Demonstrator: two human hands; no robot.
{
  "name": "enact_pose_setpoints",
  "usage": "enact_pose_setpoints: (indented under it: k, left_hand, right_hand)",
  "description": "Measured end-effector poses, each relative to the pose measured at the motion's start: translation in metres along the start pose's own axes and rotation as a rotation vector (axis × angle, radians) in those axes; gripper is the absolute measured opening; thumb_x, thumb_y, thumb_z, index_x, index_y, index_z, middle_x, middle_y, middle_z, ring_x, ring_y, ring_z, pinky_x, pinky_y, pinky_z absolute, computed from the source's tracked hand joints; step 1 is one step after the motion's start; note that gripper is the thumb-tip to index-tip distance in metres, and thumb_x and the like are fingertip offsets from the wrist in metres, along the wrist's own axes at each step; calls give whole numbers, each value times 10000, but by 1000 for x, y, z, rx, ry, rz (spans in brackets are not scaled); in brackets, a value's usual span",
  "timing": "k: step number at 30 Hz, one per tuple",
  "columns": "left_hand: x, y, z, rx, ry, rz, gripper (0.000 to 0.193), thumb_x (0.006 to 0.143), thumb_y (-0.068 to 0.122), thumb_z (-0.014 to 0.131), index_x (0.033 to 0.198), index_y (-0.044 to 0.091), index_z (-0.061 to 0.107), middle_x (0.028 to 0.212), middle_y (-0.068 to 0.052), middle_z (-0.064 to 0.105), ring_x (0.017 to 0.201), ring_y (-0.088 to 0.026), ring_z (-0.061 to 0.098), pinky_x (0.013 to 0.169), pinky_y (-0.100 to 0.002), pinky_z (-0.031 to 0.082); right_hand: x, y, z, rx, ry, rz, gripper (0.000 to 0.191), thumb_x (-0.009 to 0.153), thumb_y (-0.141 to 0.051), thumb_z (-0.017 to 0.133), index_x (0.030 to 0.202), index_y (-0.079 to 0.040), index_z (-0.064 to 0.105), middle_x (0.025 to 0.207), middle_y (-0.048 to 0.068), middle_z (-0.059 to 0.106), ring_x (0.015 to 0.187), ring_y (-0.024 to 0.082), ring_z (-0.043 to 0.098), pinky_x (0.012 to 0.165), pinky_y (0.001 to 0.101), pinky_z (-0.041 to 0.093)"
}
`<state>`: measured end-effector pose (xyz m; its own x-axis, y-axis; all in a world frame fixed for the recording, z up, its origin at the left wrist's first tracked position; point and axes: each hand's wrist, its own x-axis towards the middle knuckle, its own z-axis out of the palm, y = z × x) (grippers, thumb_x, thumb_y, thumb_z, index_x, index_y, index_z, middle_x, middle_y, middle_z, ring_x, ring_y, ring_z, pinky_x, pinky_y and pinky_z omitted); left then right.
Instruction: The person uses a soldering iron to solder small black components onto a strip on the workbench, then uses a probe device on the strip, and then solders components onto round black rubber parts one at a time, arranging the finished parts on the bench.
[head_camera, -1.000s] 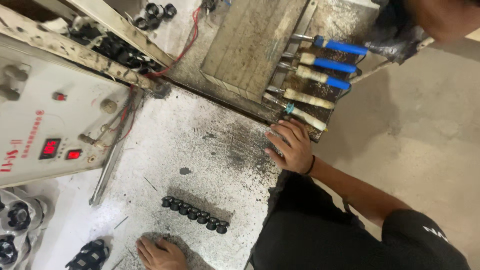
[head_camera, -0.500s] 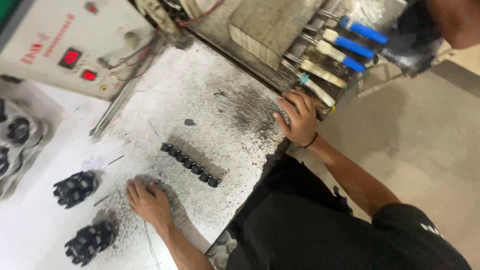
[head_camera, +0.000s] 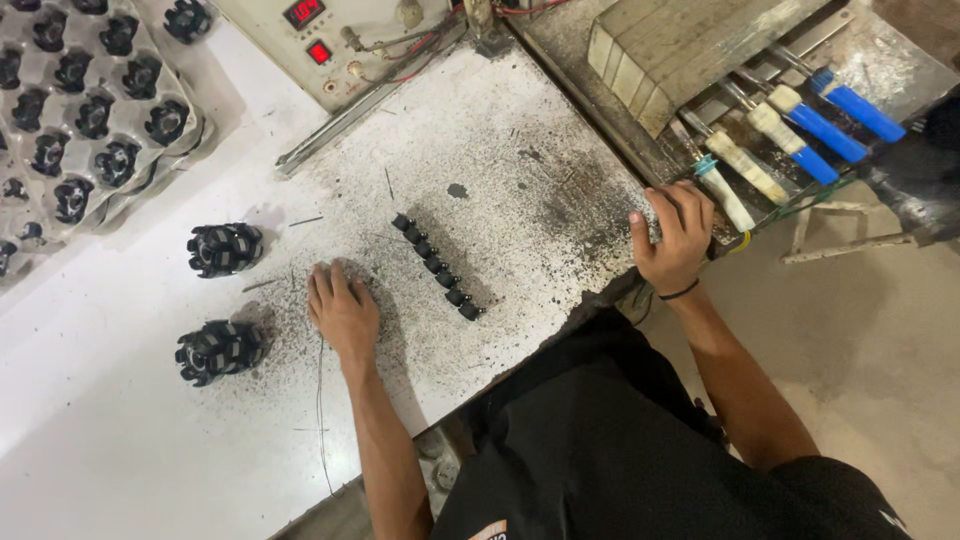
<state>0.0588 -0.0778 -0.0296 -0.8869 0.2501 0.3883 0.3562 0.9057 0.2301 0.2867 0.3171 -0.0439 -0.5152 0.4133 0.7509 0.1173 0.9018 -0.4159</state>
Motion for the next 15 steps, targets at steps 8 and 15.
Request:
enact_pose_setpoints:
  k: [8,15]
  left_hand:
    - [-4,-11,10,-44,-12,61,484,1028,243,628,1470,55,575,1532,-269,523,1448,-470,435,1142,-634,358]
    - [-3,-13,16,-98,-42,-6,545,1029,268,610,1513,25,543,1561,-281,479,1486,-481,383,1174,-671,290]
  right_hand:
    - [15,-15,-10,46,145,-107,177,1014,-178,733,1098,-22,727,1132,157,688,1137,355,620,1025,494,517]
    - [157,-4,-152,-146,381,-328,310,1052,-234,576,1103,44,704,1062,195,690,998,394,610,899,506,462]
